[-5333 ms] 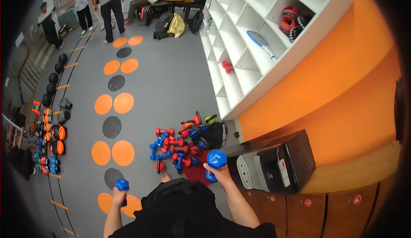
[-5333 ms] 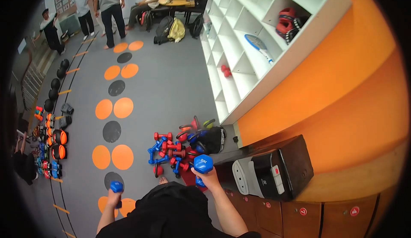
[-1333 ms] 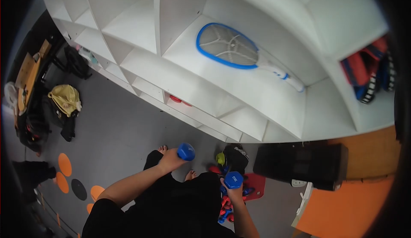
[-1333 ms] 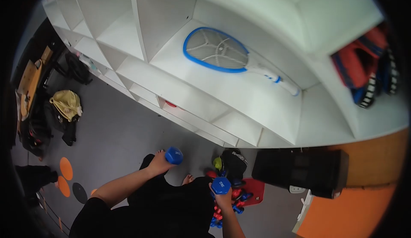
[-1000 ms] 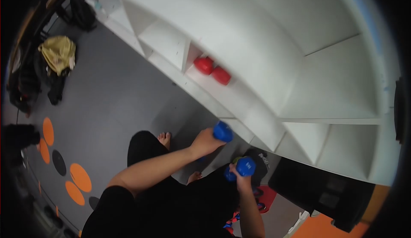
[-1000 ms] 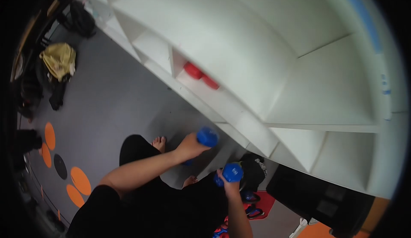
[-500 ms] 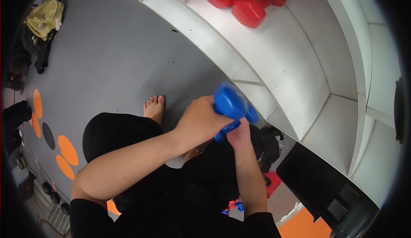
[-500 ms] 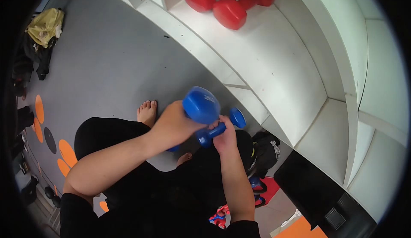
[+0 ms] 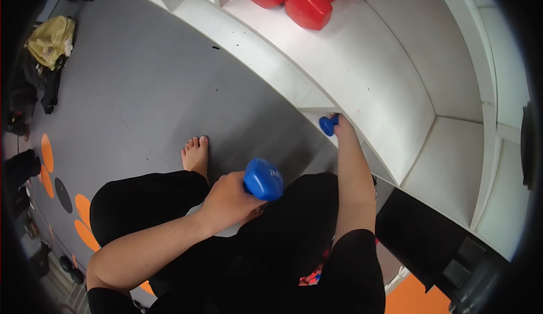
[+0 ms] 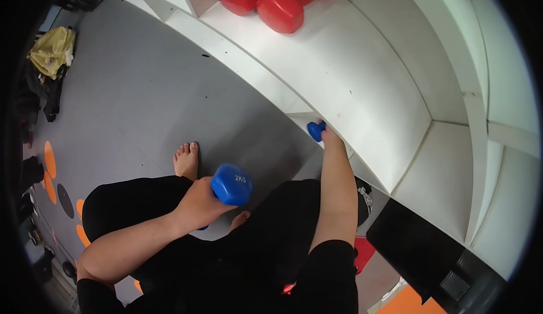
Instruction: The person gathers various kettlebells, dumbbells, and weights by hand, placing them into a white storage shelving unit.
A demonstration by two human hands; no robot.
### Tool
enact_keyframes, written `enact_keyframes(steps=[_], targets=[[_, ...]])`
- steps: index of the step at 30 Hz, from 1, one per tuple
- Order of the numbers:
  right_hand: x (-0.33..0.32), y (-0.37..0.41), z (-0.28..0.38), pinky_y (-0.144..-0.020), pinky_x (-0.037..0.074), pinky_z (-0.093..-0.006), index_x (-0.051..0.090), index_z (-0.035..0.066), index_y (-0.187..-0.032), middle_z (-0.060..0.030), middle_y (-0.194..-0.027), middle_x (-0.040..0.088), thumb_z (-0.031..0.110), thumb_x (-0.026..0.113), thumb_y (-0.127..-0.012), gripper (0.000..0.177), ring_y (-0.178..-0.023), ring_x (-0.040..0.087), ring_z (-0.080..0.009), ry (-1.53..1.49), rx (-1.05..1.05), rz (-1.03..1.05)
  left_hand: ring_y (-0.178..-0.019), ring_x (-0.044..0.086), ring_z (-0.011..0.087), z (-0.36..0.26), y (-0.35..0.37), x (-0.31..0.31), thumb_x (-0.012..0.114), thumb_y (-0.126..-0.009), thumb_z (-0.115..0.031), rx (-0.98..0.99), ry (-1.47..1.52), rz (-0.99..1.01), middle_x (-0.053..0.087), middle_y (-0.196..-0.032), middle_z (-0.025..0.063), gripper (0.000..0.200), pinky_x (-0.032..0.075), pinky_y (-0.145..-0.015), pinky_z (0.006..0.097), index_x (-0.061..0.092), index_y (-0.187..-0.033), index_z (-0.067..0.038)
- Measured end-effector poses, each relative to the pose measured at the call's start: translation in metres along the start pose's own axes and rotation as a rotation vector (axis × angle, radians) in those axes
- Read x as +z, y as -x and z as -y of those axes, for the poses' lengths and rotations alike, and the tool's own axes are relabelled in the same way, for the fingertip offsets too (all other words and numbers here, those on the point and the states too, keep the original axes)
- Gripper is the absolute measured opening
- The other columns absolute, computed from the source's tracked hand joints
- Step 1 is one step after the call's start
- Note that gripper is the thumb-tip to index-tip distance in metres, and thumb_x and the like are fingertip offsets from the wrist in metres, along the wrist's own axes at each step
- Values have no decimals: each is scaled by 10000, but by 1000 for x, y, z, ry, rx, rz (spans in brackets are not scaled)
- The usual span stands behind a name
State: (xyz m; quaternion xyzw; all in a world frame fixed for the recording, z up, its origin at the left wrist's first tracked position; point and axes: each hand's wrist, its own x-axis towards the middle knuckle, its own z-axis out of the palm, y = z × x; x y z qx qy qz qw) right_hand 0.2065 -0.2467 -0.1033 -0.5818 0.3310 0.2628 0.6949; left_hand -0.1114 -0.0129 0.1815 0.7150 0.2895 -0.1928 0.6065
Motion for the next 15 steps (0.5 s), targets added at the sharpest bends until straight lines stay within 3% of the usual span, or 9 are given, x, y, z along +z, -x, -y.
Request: enact_keyframes(steps=[9, 15], targets=[[53, -31, -37, -762, 541, -419, 554, 36, -1056, -102, -859, 570, 116, 654, -919, 188, -785, 578, -253, 71, -52, -8, -781, 733, 288, 23, 14, -5, 809, -768, -313, -265, 31, 79, 728, -791, 163, 376, 554, -759, 361, 680, -871, 25], [76, -31, -46, -794, 534, -423, 555, 33, -1081, -106, -886, 576, 132, 657, -921, 215, -820, 580, -257, 108, -110, -47, -789, 732, 282, 23, 15, -4, 818, -788, -358, -217, -24, 64, 728, -804, 152, 409, 554, -764, 358, 689, -896, 15]])
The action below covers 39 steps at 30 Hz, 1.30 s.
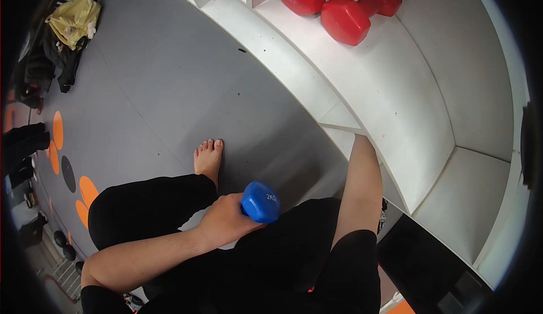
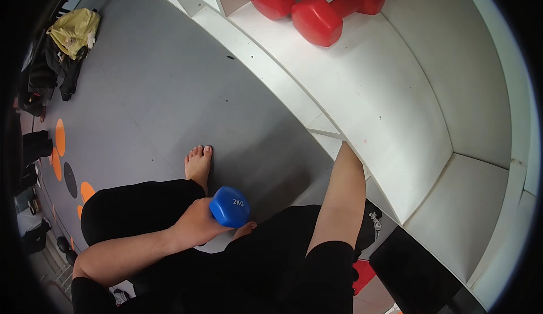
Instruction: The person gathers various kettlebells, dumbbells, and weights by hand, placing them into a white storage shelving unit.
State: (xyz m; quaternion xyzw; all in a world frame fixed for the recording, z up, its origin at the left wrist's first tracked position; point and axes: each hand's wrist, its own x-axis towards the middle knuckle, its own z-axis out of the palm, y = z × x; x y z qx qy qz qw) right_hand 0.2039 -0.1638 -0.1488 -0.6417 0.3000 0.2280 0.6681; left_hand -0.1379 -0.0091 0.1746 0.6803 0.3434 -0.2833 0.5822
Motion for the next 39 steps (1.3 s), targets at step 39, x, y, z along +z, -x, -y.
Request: enact_keyframes(steps=[39], targets=[[-108, 305, 71, -894, 573, -395, 527, 31, -1241, -142, -1088, 663, 113, 635, -913, 354, -1005, 694, -286, 167, 440, 585, -929, 691, 339, -79, -1, 19, 573, -942, -534, 408, -445, 164, 722, -959, 144, 521, 510, -833, 440, 641, -1047, -27]])
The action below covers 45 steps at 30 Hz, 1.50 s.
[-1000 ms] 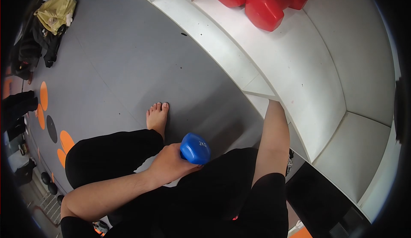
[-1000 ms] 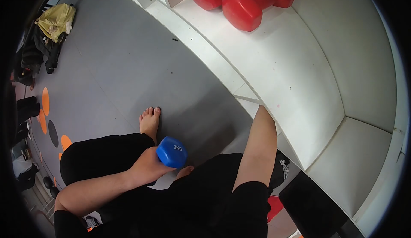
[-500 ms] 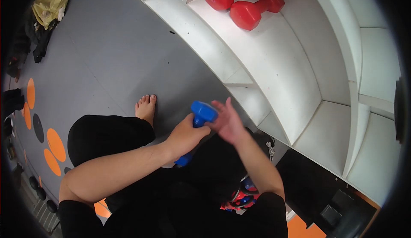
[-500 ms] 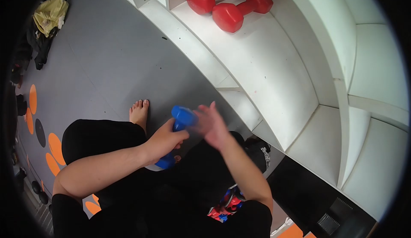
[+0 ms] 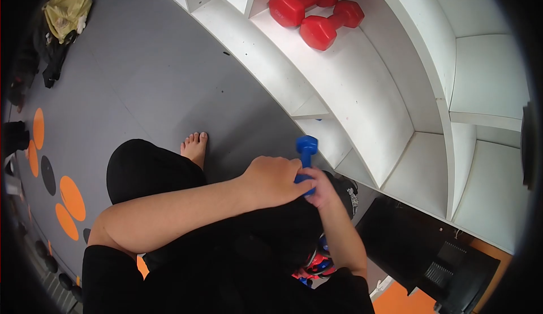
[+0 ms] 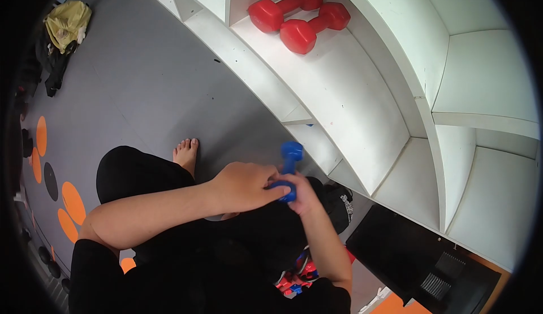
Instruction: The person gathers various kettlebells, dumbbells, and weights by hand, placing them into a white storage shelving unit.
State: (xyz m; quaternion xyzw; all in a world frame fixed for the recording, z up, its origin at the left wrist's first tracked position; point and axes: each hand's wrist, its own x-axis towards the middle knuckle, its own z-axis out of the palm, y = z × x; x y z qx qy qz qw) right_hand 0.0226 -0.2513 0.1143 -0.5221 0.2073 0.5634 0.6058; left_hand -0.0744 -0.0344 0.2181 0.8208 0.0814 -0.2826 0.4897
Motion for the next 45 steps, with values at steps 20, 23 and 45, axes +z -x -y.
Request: enact_keyframes(steps=[20, 23, 45], targets=[[-152, -243, 101, -839, 537, -400, 582, 2, -1128, -152, -1135, 634, 307, 625, -945, 358, -1007, 641, -278, 279, -245, -750, -816, 677, 275, 55, 41, 38, 637, -951, -393, 130, -202, -79, 682, -865, 97, 377, 487, -794, 390, 638, -1065, -34], [-139, -242, 96, -845, 524, -403, 568, -1, -1160, -151, -1179, 613, 342, 622, -952, 405, -1042, 623, -282, 298, -173, -799, -833, 678, 284, 56, 41, 39, 633, -959, -376, 125, -100, -79, 687, -881, 101, 374, 489, -798, 397, 628, -1086, -24], [-192, -254, 75, -496, 390, -265, 525, 84, -1149, -105, -857, 559, 375, 517, -1018, 319, -622, 511, -177, -369, -236, -613, -837, 670, 279, 47, 32, 44, 600, -978, -403, 198, -233, 17, 671, -890, 109, 409, 485, -803, 386, 616, -1098, -12]])
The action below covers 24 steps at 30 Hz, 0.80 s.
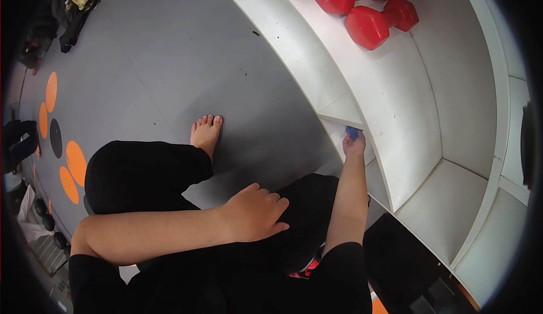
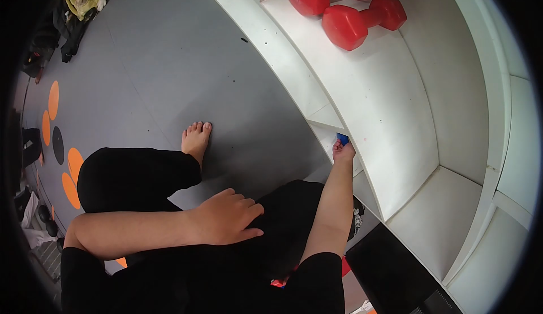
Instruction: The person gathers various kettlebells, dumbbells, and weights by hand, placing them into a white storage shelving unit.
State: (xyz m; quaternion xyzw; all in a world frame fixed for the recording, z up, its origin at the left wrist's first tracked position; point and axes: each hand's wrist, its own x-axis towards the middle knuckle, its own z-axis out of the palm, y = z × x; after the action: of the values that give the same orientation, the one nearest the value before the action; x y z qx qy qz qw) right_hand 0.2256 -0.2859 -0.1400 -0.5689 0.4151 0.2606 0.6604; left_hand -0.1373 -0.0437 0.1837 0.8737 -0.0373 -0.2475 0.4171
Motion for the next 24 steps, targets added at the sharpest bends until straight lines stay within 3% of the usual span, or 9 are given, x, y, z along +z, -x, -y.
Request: enact_keyframes(steps=[2, 4, 8, 10, 11, 13, 14, 16, 24], targets=[[7, 9, 2, -484, 380, -261, 525, 93, -1155, -99, -831, 548, 345, 528, -1010, 291, -600, 494, -164, -23, -40, -9, -876, 676, 280, 0, 2, 0, 582, -981, -425, -11, 9, -27, 670, -891, 116, 418, 485, -847, 392, 617, -1052, -14], [17, 18, 5, -466, 367, -258, 522, 119, -1191, -102, -806, 562, 335, 546, -999, 290, -568, 481, -158, 194, -249, -87, -881, 676, 281, -1, 1, 1, 581, -983, -423, -5, 22, -30, 670, -893, 116, 416, 486, -847, 394, 617, -1054, -14], [10, 14, -1, -466, 363, -251, 520, 143, -1222, -106, -773, 576, 352, 575, -986, 320, -534, 482, -158, 253, -314, -42, -875, 677, 284, -2, -2, 1, 577, -987, -420, 24, 32, -27, 671, -889, 114, 415, 490, -846, 396, 618, -1056, -13], [-1, 14, 0, -546, 409, -275, 502, 155, -1256, -140, -928, 611, 420, 564, -993, 378, -682, 573, -189, 321, -275, 134, -867, 674, 276, -3, -3, 0, 587, -986, -406, 30, 19, -24, 677, -907, 106, 406, 488, -830, 387, 619, -1083, -14], [-3, 15, 3, -546, 409, -275, 502, 155, -1256, -140, -928, 611, 420, 564, -993, 378, -682, 573, -189, 319, -281, 136, -858, 671, 267, -3, -3, -1, 596, -985, -393, 29, 9, -22, 684, -924, 98, 399, 486, -814, 378, 621, -1111, -15], [-11, 18, 4, -674, 445, -315, 474, 157, -1285, -145, -1106, 588, 498, 533, -999, 449, -919, 601, -235, 231, -136, 90, -856, 671, 266, -3, -4, 1, 596, -985, -393, 40, -4, -29, 684, -923, 98, 400, 486, -813, 377, 620, -1112, -15], [-14, 20, 3, -674, 445, -315, 474, 157, -1285, -145, -1106, 588, 498, 533, -999, 449, -919, 601, -235, 233, -135, 88, -854, 670, 266, -4, -4, 3, 597, -984, -394, 50, -15, -33, 684, -922, 99, 400, 486, -811, 376, 619, -1113, -15], [-18, 24, 5, -768, 444, -343, 440, 146, -1316, -137, -1237, 539, 571, 486, -999, 532, -1074, 554, -267, 171, -21, 88, -847, 669, 266, -4, -4, 4, 597, -984, -395, 53, -14, -39, 681, -913, 97, 399, 486, -806, 376, 618, -1105, -15], [-4, 13, 3, -730, 461, -315, 446, 88, -1282, -157, -1171, 543, 554, 436, -1024, 533, -972, 581, -270, 122, -62, 82, -804, 660, 260, -5, -1, 7, 597, -982, -403, 70, -48, -66, 658, -857, 83, 390, 484, -770, 376, 613, -1046, -20]])
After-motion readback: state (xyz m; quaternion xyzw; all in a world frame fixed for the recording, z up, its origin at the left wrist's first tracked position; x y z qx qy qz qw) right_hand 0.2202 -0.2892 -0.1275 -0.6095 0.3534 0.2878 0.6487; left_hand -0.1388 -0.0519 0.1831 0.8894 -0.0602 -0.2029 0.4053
